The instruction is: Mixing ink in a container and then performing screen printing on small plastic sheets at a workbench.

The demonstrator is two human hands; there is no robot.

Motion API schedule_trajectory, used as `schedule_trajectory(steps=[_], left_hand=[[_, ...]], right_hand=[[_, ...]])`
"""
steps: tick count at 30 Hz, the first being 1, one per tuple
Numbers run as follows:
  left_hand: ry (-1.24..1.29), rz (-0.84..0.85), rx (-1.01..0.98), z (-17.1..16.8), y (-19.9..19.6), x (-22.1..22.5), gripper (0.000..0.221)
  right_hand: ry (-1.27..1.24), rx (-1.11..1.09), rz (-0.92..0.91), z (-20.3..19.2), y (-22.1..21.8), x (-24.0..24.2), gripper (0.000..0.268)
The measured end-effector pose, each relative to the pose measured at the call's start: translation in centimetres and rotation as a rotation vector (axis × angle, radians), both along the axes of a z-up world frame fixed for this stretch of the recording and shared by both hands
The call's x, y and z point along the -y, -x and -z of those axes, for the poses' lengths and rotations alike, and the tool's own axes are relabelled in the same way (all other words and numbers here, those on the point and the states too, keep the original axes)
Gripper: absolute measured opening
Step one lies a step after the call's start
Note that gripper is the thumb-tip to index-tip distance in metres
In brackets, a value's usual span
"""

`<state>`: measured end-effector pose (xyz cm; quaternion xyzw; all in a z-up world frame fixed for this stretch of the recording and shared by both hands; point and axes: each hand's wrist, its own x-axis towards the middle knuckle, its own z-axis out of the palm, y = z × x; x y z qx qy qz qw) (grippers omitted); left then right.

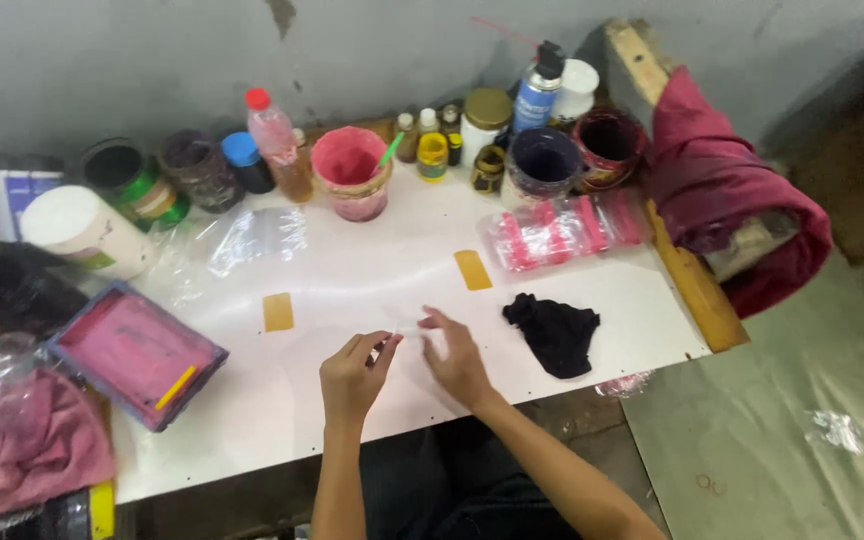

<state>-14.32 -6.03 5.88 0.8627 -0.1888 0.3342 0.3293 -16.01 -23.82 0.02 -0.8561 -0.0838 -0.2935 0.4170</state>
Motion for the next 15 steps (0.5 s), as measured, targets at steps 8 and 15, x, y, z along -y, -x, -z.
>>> schedule_trajectory(steps=[8, 15], left_hand=[[-0.121, -0.034, -0.158, -0.8, 0.2, -0.9, 0.017], [-0.120, 0.042, -0.431, -3.0, 0.7, -3.1, 0.013]], right_hand=[[0.179, -0.119, -0.411, -4.9, 0.3, -0.9, 0.095], [0.137, -0.249, -0.309, -2.0, -1.9, 2.5, 0.035]])
